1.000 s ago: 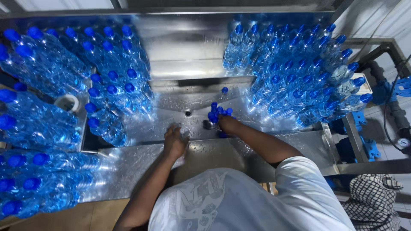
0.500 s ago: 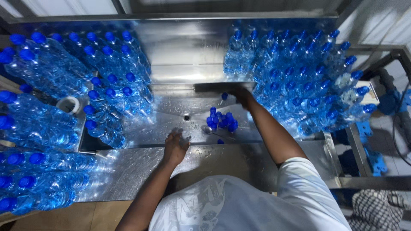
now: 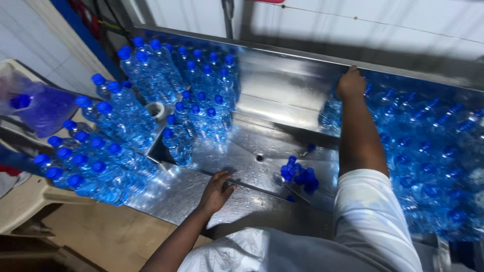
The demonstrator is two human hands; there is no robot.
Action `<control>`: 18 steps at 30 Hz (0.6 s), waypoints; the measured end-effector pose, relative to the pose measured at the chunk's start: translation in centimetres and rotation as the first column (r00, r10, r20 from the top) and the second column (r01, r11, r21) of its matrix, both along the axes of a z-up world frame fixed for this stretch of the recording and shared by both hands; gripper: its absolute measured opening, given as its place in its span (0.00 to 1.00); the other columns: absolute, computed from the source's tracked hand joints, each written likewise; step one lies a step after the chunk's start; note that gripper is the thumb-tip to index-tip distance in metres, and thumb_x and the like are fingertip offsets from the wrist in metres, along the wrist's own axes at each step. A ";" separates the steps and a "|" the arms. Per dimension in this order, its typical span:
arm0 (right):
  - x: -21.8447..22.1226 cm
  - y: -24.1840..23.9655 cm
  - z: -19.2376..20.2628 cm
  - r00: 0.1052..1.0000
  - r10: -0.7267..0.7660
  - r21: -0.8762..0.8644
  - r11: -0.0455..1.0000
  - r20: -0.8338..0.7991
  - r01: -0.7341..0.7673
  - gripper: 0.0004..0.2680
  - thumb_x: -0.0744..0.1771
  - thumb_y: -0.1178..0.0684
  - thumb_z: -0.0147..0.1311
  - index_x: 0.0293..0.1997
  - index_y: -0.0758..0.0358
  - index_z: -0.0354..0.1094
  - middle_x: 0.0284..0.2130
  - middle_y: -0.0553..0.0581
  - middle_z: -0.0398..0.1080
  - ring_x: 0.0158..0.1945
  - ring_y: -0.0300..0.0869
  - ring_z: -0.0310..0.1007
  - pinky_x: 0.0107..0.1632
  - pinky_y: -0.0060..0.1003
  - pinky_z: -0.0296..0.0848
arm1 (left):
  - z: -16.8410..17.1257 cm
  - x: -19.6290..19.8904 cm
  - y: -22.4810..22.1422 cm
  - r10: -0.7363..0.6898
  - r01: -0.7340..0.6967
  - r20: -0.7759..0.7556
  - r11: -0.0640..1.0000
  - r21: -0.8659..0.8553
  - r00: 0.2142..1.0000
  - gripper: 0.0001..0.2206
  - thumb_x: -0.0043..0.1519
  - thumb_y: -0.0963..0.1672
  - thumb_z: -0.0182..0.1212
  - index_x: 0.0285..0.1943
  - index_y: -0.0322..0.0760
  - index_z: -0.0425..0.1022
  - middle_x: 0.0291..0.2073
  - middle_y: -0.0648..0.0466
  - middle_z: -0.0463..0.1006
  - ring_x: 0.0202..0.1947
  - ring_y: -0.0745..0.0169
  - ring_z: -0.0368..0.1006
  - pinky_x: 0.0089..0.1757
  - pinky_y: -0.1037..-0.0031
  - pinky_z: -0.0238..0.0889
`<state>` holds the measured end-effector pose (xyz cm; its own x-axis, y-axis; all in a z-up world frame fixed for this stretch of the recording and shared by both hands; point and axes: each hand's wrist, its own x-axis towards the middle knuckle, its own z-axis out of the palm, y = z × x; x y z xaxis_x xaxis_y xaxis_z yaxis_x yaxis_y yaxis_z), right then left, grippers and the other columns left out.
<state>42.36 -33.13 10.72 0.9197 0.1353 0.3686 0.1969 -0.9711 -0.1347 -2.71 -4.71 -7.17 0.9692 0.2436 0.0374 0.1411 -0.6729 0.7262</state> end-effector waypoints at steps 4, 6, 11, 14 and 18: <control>0.3 -0.4 -1.0 0.988 -0.053 0.018 0.998 -0.148 0.056 0.16 0.75 0.47 0.47 0.67 0.66 0.68 0.52 0.73 0.73 0.53 0.73 0.81 0.51 0.70 0.79 | 0.5 0.0 0.0 -0.021 0.022 -0.042 1.000 0.009 0.999 0.21 0.65 0.50 0.74 0.66 0.45 0.79 0.69 0.48 0.74 0.72 0.41 0.72 0.68 0.57 0.67; -0.2 -0.5 -1.4 0.984 -0.068 0.010 0.997 -0.167 0.071 0.17 0.76 0.41 0.50 0.68 0.62 0.72 0.53 0.70 0.72 0.54 0.72 0.80 0.50 0.70 0.79 | 0.9 0.5 -0.2 -0.049 0.049 -0.060 0.999 0.010 0.997 0.21 0.66 0.50 0.74 0.66 0.46 0.78 0.70 0.49 0.74 0.72 0.42 0.71 0.68 0.57 0.66; -4.3 -1.0 -1.3 0.996 0.083 -0.115 0.990 -0.031 -0.086 0.15 0.76 0.46 0.43 0.58 0.68 0.75 0.43 0.71 0.75 0.49 0.67 0.84 0.50 0.61 0.82 | 3.3 2.2 -2.2 -0.108 0.108 -0.046 0.994 -0.002 0.993 0.21 0.66 0.49 0.73 0.66 0.41 0.79 0.69 0.43 0.74 0.72 0.36 0.71 0.67 0.54 0.67; -7.6 -0.8 -3.2 0.968 0.169 -0.207 0.970 0.188 -0.130 0.12 0.74 0.52 0.47 0.51 0.69 0.77 0.38 0.68 0.76 0.46 0.60 0.84 0.45 0.50 0.80 | 5.2 3.0 -2.8 -0.115 0.110 -0.049 0.990 -0.087 0.992 0.22 0.66 0.48 0.73 0.67 0.38 0.79 0.72 0.44 0.72 0.71 0.35 0.72 0.66 0.54 0.71; -16.5 0.1 -4.5 0.971 0.108 0.002 0.994 -0.214 -0.110 0.13 0.75 0.51 0.47 0.62 0.71 0.66 0.53 0.71 0.71 0.57 0.72 0.79 0.57 0.70 0.80 | 5.4 2.9 -2.3 -0.028 0.027 -0.001 0.952 -0.306 1.000 0.19 0.68 0.46 0.72 0.68 0.44 0.80 0.68 0.45 0.77 0.67 0.37 0.76 0.59 0.59 0.78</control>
<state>25.83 -33.08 6.26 0.9565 0.2419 0.1633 0.2695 -0.9468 -0.1758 0.18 -6.99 -1.78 0.9756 0.2157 -0.0399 0.1300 -0.4220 0.8972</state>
